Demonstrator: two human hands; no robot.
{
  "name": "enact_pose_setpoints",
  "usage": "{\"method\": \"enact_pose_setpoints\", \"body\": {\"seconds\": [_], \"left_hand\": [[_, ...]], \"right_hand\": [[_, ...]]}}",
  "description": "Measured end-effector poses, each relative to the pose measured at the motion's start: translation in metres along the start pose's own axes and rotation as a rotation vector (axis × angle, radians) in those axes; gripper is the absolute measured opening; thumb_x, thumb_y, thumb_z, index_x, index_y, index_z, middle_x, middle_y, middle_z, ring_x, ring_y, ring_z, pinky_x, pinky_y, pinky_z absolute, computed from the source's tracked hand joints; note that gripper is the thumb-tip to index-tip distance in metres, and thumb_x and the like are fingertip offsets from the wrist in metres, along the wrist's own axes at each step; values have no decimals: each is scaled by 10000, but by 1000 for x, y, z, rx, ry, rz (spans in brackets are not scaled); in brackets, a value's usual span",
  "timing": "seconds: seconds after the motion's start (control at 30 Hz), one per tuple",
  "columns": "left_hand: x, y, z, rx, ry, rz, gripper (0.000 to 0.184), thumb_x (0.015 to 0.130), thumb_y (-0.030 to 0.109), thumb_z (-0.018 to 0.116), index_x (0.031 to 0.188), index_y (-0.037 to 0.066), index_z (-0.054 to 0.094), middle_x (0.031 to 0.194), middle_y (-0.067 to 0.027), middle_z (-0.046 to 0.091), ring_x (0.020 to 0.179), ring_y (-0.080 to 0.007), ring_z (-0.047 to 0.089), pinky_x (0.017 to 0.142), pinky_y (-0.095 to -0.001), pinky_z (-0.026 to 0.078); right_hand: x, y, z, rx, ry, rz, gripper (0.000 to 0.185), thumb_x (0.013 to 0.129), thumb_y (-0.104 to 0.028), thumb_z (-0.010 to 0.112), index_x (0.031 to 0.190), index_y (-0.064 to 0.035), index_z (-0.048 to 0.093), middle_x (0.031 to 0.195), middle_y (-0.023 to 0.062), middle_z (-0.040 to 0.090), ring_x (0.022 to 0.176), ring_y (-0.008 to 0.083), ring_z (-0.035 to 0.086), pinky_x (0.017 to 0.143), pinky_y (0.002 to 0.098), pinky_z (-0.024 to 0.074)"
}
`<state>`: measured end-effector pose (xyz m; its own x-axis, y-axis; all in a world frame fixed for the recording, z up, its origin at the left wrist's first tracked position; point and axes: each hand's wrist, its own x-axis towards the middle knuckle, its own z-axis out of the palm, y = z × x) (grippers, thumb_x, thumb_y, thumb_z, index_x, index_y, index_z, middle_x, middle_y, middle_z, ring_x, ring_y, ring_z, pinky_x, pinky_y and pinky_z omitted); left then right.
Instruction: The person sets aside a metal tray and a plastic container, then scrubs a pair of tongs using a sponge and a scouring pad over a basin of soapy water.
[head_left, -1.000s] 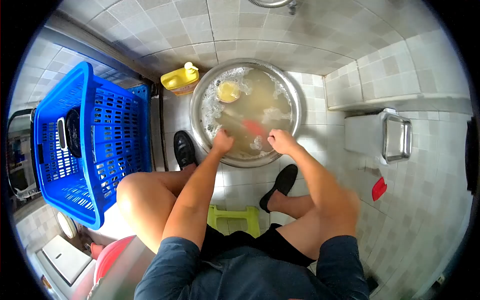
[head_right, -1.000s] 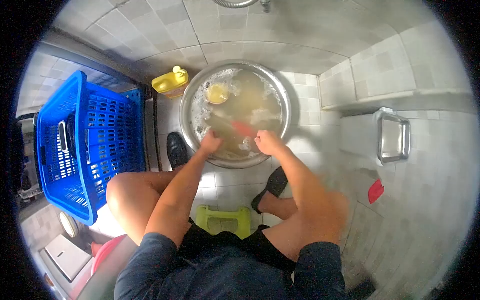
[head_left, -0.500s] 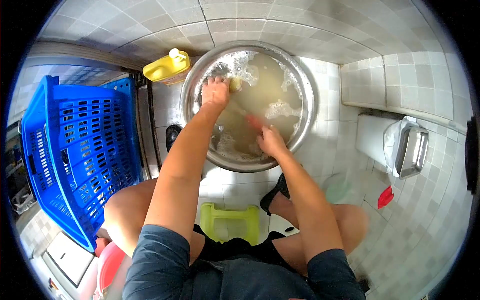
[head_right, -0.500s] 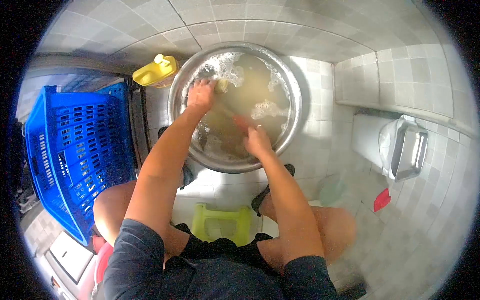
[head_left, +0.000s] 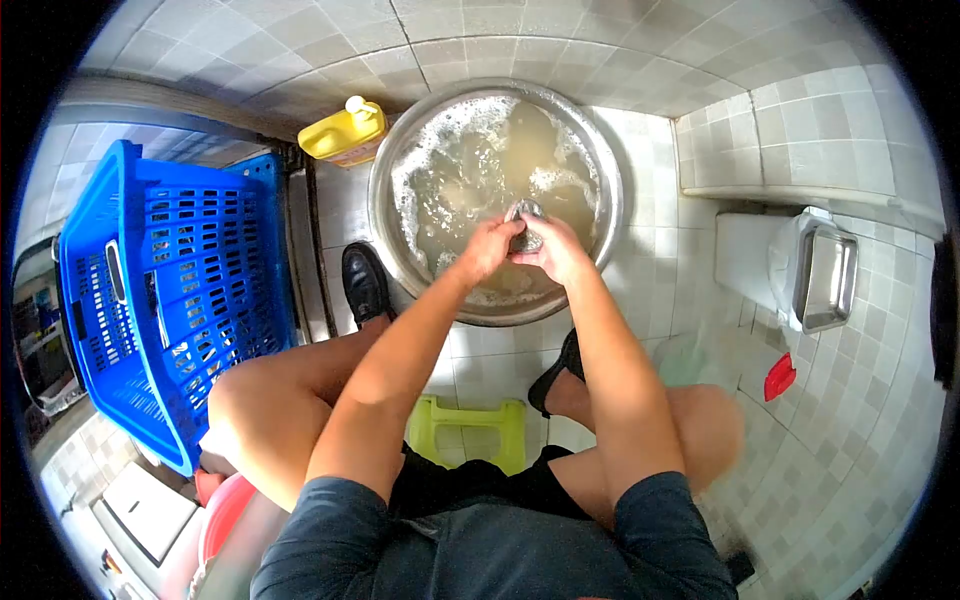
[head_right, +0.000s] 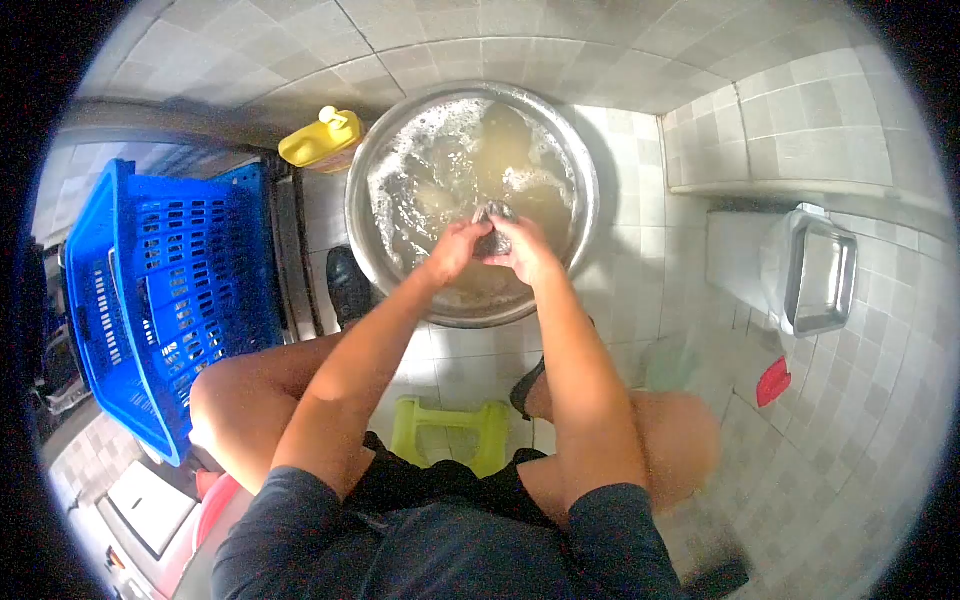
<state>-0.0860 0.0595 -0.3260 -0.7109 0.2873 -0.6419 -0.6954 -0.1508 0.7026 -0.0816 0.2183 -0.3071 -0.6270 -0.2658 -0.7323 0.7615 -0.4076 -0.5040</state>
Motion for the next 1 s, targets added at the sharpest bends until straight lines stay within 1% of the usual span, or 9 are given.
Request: {"method": "enact_pose_setpoints", "body": {"seconds": [0.1,0.13,0.23,0.37,0.4,0.6,0.73,0.83,1.0], "left_hand": [[-23,-17,5,-65,116,-86,397,908,275,578,1148,-36,638,1153,-121,646,966,-225,624,792,-381,520],[-29,-22,5,10,199,-82,332,857,215,616,1061,-44,655,895,-80,665,759,-183,602,635,-321,482],[-25,-61,-17,25,268,-98,337,846,184,632,1095,-43,645,856,-76,655,724,-177,592,604,-317,462],[-14,-88,-40,63,418,-142,356,834,124,660,1139,-48,597,992,-132,667,866,-237,624,732,-373,512],[-17,-83,-43,7,344,-104,380,831,140,671,1144,-54,578,1076,-161,663,954,-272,630,808,-401,515],[-34,-37,-28,-24,573,-329,442,837,209,689,1195,-33,597,1098,-159,661,962,-274,636,814,-414,523],[-16,-60,-49,-260,313,-357,396,878,235,664,1193,-3,627,1079,-140,667,959,-269,633,805,-421,524],[-11,-64,-49,-421,220,-373,326,913,242,635,1154,24,660,1033,-114,679,899,-253,641,771,-418,526],[-3,-75,-44,-439,177,-208,287,941,232,598,1184,92,658,1091,-84,657,989,-243,624,821,-413,512]], "right_hand": [[0,16,-10,-179,187,-50,322,947,-236,635,1194,-32,610,1126,111,641,966,282,657,824,506,577],[2,20,-6,-277,362,-92,291,927,-177,650,1152,5,619,1045,111,667,897,264,670,776,417,573],[22,41,-33,-719,518,-295,365,874,-184,695,1130,55,595,1111,211,652,1000,307,647,830,430,527],[21,40,-34,-1154,470,-238,399,843,-208,702,1101,80,606,1071,270,662,1008,405,647,874,453,499],[13,33,-24,-1262,429,-175,431,856,-222,702,1165,63,606,1125,255,664,1076,363,635,936,416,467],[20,44,-9,-1528,279,-41,452,859,-222,661,1194,73,589,1192,282,630,1150,384,600,951,426,468],[30,58,-13,-1464,227,-12,445,851,-223,655,1183,67,594,1146,238,654,1085,342,625,906,415,485],[51,89,-38,-1060,295,-14,424,831,-261,692,1119,48,652,1114,230,675,1074,351,635,914,426,481],[39,75,-24,-592,114,172,383,827,-231,675,1127,3,639,1022,122,681,956,208,634,803,358,489]]}}
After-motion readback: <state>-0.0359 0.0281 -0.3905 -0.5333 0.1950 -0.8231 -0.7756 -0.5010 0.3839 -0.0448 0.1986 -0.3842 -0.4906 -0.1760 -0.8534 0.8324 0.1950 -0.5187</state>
